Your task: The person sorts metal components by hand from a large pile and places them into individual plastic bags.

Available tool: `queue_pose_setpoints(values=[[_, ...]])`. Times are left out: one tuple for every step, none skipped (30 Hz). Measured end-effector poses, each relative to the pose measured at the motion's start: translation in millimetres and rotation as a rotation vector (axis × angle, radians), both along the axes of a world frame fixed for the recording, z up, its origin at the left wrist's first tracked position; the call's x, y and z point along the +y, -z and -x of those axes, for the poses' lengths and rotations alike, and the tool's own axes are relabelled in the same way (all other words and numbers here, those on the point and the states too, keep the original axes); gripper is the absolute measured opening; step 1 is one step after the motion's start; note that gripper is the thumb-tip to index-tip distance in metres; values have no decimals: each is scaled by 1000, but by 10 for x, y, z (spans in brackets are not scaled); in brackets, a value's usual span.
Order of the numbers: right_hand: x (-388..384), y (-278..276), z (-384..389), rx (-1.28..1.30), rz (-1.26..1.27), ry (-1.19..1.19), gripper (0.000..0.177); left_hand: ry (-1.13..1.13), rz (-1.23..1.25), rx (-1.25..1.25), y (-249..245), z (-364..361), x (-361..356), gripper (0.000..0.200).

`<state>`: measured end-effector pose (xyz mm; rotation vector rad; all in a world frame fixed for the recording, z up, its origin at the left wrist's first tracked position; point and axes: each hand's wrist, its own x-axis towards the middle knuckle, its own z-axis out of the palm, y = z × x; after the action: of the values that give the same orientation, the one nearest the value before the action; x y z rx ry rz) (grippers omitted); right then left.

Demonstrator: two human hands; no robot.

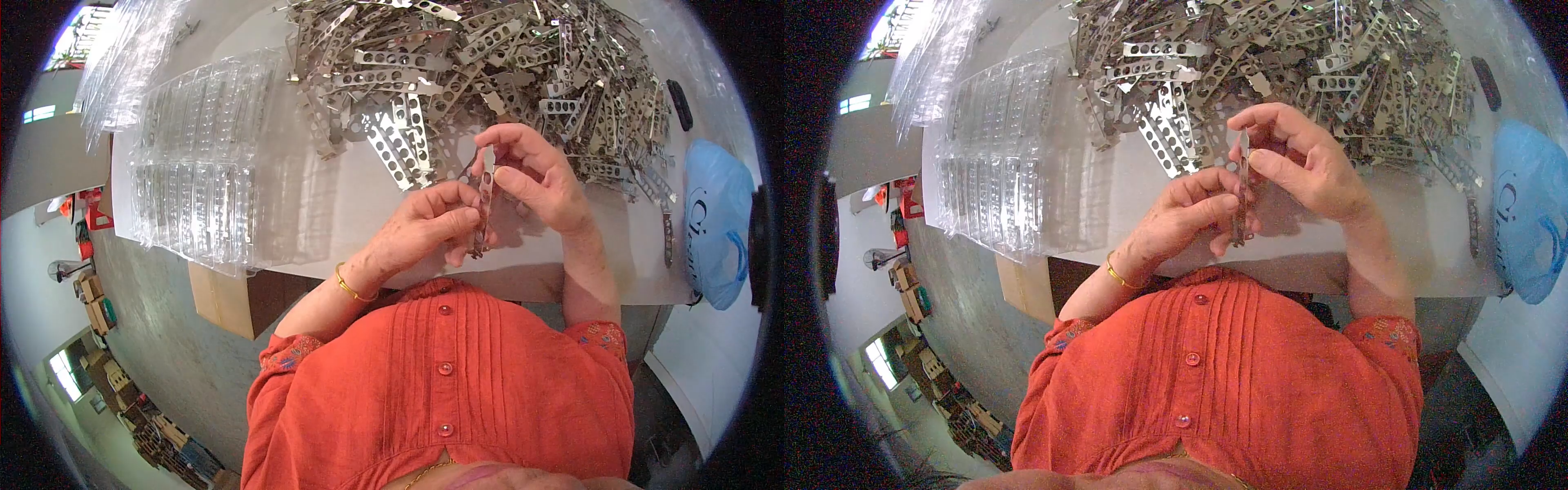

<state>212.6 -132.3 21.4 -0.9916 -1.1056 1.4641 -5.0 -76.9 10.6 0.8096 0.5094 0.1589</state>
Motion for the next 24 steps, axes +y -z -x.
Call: queue_pose_setpoints(values=[[0, 4, 2, 0, 0, 1, 34, 3, 20, 5, -14, 2, -1, 22], [-2, 14, 4, -29, -3, 12, 34, 6, 40, 9, -21, 3, -5, 24], [-4, 26, 8, -57, -5, 23, 34, 6, 40, 10, -16, 4, -14, 24], [-6, 37, 16, -56, -5, 23, 34, 16, 20, -19, -6, 3, -24, 26], [-8, 50, 25, -89, -5, 45, 34, 25, -1, -48, 0, 1, -34, 29], [-10, 56, 33, -121, -5, 67, 34, 26, 0, -47, -3, -3, -43, 29], [-12, 35, 47, -121, -4, 68, 34, 35, -19, -33, -9, -7, -52, 30], [-14, -1, 62, -137, 21, 65, 32, 44, -37, -19, -17, -11, -57, 31], [-15, -21, 69, -152, 46, 61, 30, 45, -37, -19, -33, -13, -55, 31], [-13, -10, 50, -152, 46, 62, 30, 59, -41, -5, -56, -13, -49, 31], [-10, 11, 16, -145, 54, 57, 28, 73, -46, 10, -66, -12, -47, 31], [-10, 22, -2, -139, 62, 53, 27, 74, -45, 10, -63, -11, -46, 31], [-8, 15, 5, -139, 62, 53, 27, 85, -38, 18, -56, -12, -41, 29], [-1, -1, 21, -141, 57, 66, 28, 96, -31, 26, -48, -12, -38, 28], [3, -11, 29, -143, 53, 79, 29, 96, -31, 25, -37, -11, -40, 28], [4, -13, 26, -143, 53, 78, 29, 86, -43, 33, -22, -10, -44, 27], [4, -12, 22, -129, 61, 67, 30, 76, -55, 41, -13, -8, -47, 27], [6, -11, 19, -114, 68, 55, 31, 75, -54, 41, -12, -7, -45, 27], [8, -8, 19, -114, 69, 54, 31, 75, -43, 49, -12, -7, -42, 26], [8, -6, 20, -80, 80, 64, 31, 76, -32, 57, -13, -6, -42, 26], [7, -3, 21, -45, 91, 73, 31, 76, -30, 58, -14, -5, -48, 26], [8, 3, 20, -45, 92, 72, 31, 62, -32, 57, -15, -7, -54, 26], [8, 13, 19, -47, 85, 73, 31, 48, -34, 56, -18, -10, -57, 26], [9, 19, 17, -49, 79, 75, 32, 47, -34, 56, -23, -14, -56, 26]])
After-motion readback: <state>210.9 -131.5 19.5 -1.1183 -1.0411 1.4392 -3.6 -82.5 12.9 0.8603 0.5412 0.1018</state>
